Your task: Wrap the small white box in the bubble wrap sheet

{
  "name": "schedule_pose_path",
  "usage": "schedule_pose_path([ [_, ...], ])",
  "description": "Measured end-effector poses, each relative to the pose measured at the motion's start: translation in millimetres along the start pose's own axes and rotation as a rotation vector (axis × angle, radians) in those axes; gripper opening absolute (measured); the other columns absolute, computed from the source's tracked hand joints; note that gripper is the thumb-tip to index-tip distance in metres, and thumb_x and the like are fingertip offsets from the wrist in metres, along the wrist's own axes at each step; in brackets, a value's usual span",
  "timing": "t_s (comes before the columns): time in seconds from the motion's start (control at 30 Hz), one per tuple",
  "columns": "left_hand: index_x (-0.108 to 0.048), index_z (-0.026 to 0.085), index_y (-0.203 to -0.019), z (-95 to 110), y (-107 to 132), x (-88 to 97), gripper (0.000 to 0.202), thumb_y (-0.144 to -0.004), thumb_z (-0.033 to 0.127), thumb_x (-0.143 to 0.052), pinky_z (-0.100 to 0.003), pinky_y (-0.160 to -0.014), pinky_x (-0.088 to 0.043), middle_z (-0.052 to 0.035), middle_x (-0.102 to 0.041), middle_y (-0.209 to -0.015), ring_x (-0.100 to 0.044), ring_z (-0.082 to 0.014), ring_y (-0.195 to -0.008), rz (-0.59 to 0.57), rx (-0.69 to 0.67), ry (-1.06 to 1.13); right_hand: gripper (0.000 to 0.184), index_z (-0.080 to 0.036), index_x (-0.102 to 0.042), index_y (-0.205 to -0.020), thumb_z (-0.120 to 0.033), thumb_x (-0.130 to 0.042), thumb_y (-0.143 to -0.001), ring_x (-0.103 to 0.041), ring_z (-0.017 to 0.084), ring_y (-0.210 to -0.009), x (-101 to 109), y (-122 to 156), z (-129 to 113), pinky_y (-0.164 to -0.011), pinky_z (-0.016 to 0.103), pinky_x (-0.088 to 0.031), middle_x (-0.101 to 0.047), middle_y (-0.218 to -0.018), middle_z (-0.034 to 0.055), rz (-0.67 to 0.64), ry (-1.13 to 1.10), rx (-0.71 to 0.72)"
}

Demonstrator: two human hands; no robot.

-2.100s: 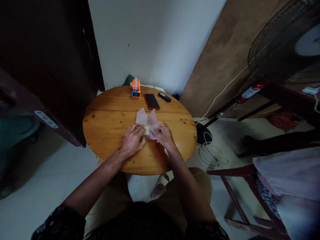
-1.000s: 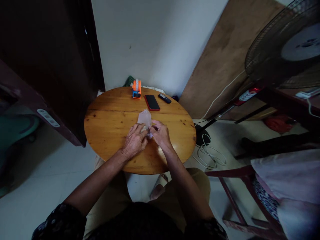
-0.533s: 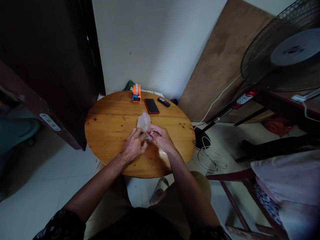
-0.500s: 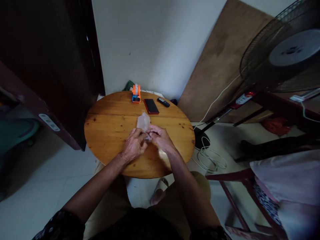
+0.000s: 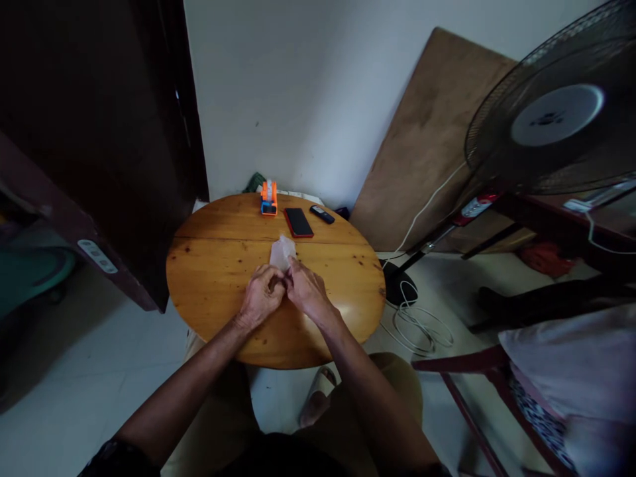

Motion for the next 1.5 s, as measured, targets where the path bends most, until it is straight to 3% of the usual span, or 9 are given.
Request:
schedule_pose_path([
  [0.33, -0.064, 0.018, -0.071, -14.5, -33.3, -12.2, 0.012, -0.079, 0.026, -0.067, -0.025, -0.064, -0.042, -0.0004, -0.064, -0.073, -0.057, -0.0134, -0.070, -0.227, 0.265, -0.156, 0.072, -0.018, -0.039, -0.151, -0.014, -0.056, -0.081, -0.065, 0.026, -0.112, -2.0, 7.9, 12.4, -0.097, 0.036, -0.049, -0.068, -0.128, 0.0129, -0.025, -0.249, 0.050],
  [0.57, -0.062, 0.018, -0.077, -15.9, -26.6, -16.3, 0.011, -0.075, 0.022, -0.072, -0.025, -0.064, -0.045, 0.0010, -0.058, -0.076, -0.055, -0.0132, -0.068, -0.218, 0.188, -0.118, 0.055, -0.021, -0.057, -0.135, -0.014, -0.051, -0.082, -0.064, 0.015, -0.070, -8.0, -3.8, 46.7, -0.074, 0.031, -0.054, -0.073, -0.115, 0.0081, 0.047, -0.791, 0.131],
  [0.7, -0.059, 0.019, -0.079, -15.2, -21.1, -16.7, 0.011, -0.074, 0.018, -0.070, -0.030, -0.073, -0.050, -0.0014, -0.060, -0.083, -0.058, -0.0164, -0.077, -0.152, 0.138, -0.149, 0.037, -0.021, -0.068, -0.118, -0.017, -0.050, -0.086, -0.066, 0.021, -0.097, 7.0, -11.6, 57.8, -0.085, 0.034, -0.051, -0.073, -0.114, 0.0080, 0.248, -0.635, 0.158],
  [0.87, -0.062, 0.020, -0.096, 2.7, -16.1, -13.1, 0.022, -0.075, 0.014, -0.067, -0.041, -0.092, -0.050, -0.0091, -0.065, -0.109, -0.059, -0.0258, -0.104, -0.050, -0.038, -0.241, 0.029, -0.020, -0.073, -0.097, -0.010, -0.049, -0.086, -0.060, 0.025, -0.110, 3.7, -21.8, 29.1, -0.099, 0.041, -0.041, -0.074, -0.108, 0.0088, 0.162, -0.260, 0.316],
  [1.03, -0.060, 0.020, -0.099, 6.6, -13.9, -19.9, 0.023, -0.079, 0.010, -0.062, -0.043, -0.097, -0.049, -0.0085, -0.069, -0.114, -0.060, -0.0263, -0.110, -0.126, -0.082, -0.178, 0.024, -0.020, -0.073, -0.088, -0.011, -0.050, -0.085, -0.061, 0.025, -0.113, 0.7, -27.8, 31.5, -0.102, 0.042, -0.040, -0.075, -0.105, 0.0078, 0.192, -0.337, 0.337],
  [1.13, -0.060, 0.021, -0.097, 0.8, -13.2, -21.3, 0.020, -0.080, 0.012, -0.063, -0.041, -0.091, -0.051, -0.0072, -0.070, -0.101, -0.062, -0.0256, -0.102, -0.122, -0.028, -0.156, 0.019, -0.020, -0.072, -0.095, -0.024, -0.055, -0.087, -0.065, 0.022, -0.102, 4.5, -33.7, 63.3, -0.093, 0.038, -0.049, -0.074, -0.108, 0.0076, 0.307, -0.603, 0.181],
  [1.23, -0.060, 0.022, -0.093, -1.3, -12.4, -21.9, 0.017, -0.079, 0.013, -0.065, -0.040, -0.088, -0.053, -0.0062, -0.068, -0.095, -0.063, -0.0248, -0.098, -0.109, -0.010, -0.150, 0.023, -0.018, -0.070, -0.099, -0.032, -0.061, -0.082, -0.067, 0.019, -0.081, -9.3, -43.6, 95.0, -0.063, 0.029, -0.053, -0.073, -0.093, 0.0063, 0.214, -0.823, -0.097],
  [1.33, -0.060, 0.021, -0.095, -2.1, -12.4, -21.5, 0.018, -0.079, 0.014, -0.065, -0.040, -0.089, -0.053, -0.0062, -0.068, -0.095, -0.063, -0.0244, -0.098, -0.096, -0.002, -0.133, 0.023, -0.016, -0.068, -0.089, -0.035, -0.068, -0.076, -0.064, 0.016, -0.067, -21.7, -56.4, 92.2, -0.046, 0.020, -0.045, -0.070, -0.081, 0.0049, 0.019, -0.940, -0.156],
  [1.5, -0.061, 0.021, -0.102, -2.5, -13.2, -22.2, 0.023, -0.080, 0.015, -0.063, -0.041, -0.092, -0.053, -0.0065, -0.069, -0.101, -0.062, -0.0246, -0.102, -0.112, -0.020, -0.121, 0.017, -0.016, -0.065, -0.074, -0.031, -0.075, -0.074, -0.046, 0.008, -0.042, -25.5, -84.6, 77.1, -0.035, 0.019, -0.032, -0.060, -0.058, -0.0022, -0.006, -0.929, -0.247],
])
Point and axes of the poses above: each hand's wrist, its own y-axis away from the middle knuckle, its own x-axis out of the back of the hand, z = x × y, the point moved 8 cm from there along -y, towards the middle knuckle
